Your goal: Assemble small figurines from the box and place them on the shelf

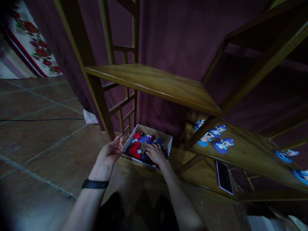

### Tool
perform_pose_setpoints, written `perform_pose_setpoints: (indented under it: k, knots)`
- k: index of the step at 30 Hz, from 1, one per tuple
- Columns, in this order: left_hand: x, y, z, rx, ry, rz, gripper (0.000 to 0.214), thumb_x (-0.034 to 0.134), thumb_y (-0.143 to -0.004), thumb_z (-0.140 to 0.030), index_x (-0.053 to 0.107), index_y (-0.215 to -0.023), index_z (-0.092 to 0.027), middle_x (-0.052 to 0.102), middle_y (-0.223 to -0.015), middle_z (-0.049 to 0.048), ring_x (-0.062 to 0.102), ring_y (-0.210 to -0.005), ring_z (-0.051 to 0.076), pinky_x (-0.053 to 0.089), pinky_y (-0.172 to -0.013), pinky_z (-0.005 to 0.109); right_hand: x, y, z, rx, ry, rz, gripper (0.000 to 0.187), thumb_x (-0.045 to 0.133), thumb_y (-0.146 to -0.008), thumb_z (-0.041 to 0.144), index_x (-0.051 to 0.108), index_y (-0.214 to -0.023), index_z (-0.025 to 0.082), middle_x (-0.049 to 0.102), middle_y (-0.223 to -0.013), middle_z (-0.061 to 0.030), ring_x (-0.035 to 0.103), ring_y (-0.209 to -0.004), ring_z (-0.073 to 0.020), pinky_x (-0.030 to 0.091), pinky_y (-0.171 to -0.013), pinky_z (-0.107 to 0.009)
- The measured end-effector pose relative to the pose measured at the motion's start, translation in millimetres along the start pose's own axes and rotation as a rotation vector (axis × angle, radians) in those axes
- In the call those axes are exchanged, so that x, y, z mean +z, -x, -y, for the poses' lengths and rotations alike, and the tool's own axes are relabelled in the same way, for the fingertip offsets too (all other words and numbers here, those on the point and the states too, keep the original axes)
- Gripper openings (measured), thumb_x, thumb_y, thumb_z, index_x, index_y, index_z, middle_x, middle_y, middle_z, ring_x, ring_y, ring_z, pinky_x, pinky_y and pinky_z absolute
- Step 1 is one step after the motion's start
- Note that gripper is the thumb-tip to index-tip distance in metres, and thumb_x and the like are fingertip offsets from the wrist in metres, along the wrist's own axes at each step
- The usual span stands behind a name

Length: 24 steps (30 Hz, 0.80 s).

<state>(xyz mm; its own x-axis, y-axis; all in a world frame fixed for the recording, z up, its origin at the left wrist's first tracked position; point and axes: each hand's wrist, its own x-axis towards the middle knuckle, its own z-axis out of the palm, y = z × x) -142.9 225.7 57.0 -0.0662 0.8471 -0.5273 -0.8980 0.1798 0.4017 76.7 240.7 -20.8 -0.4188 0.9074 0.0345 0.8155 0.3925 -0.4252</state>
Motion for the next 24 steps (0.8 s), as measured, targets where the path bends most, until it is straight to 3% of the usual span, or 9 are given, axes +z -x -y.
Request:
perform_pose_setpoints:
  k: [4, 8, 12, 18, 24]
  knots:
    - [0.9, 0.2, 1.7, -0.026, 0.008, 0.028, 0.019, 0.045, -0.079, 0.0, 0.058, -0.088, -0.011, 0.063, -0.073, 0.0063, 0.061, -0.057, 0.009, 0.051, -0.047, 0.016, -12.4, 19.7, -22.0, 0.077, -0.102, -0.085, 0.035, 0.049, -0.077, 0.013, 0.055, -0.108, 0.027, 0.047, -0.124, -0.0025, 0.045, -0.111, -0.0168, 0.033, -0.094, -0.034]
    - [3.4, 1.3, 4.8, -0.026, 0.011, 0.048, 0.019, 0.045, -0.079, 0.0, 0.058, -0.087, -0.011, 0.063, -0.074, 0.0063, 0.062, -0.058, 0.009, 0.051, -0.048, 0.016, -13.0, 28.2, -36.1, 0.235, -0.157, -0.201, 0.025, 0.05, -0.069, 0.009, 0.057, -0.089, 0.022, 0.054, -0.096, -0.0011, 0.051, -0.093, -0.0156, 0.04, -0.082, -0.03]
    - [5.0, 0.3, 5.4, -0.047, 0.02, 0.03, 0.019, 0.045, -0.079, 0.0, 0.057, -0.087, -0.012, 0.063, -0.075, 0.0059, 0.062, -0.058, 0.009, 0.051, -0.047, 0.016, -10.5, 34.7, -41.1, 0.284, -0.256, -0.213, 0.024, 0.047, -0.066, 0.008, 0.056, -0.084, 0.021, 0.053, -0.087, 0.0005, 0.053, -0.081, -0.0139, 0.044, -0.073, -0.027]
    - [3.0, -1.0, 2.9, -0.058, 0.018, 0.062, 0.019, 0.045, -0.079, 0.0, 0.058, -0.088, -0.012, 0.063, -0.074, 0.0059, 0.063, -0.06, 0.01, 0.051, -0.047, 0.016, -19.1, 43.6, -38.2, 0.282, -0.192, -0.273, 0.031, 0.045, -0.068, 0.006, 0.058, -0.092, 0.02, 0.048, -0.112, -0.0043, 0.047, -0.106, -0.0156, 0.036, -0.093, -0.031]
    - [4.6, -0.3, 3.8, -0.049, 0.007, 0.069, 0.019, 0.044, -0.079, 0.0, 0.058, -0.087, -0.011, 0.062, -0.073, 0.0065, 0.062, -0.06, 0.01, 0.051, -0.048, 0.017, -23.6, 32.0, -29.5, 0.236, -0.103, -0.225, 0.029, 0.043, -0.077, 0.01, 0.059, -0.098, 0.021, 0.056, -0.105, -0.0039, 0.048, -0.103, -0.0158, 0.034, -0.093, -0.031]
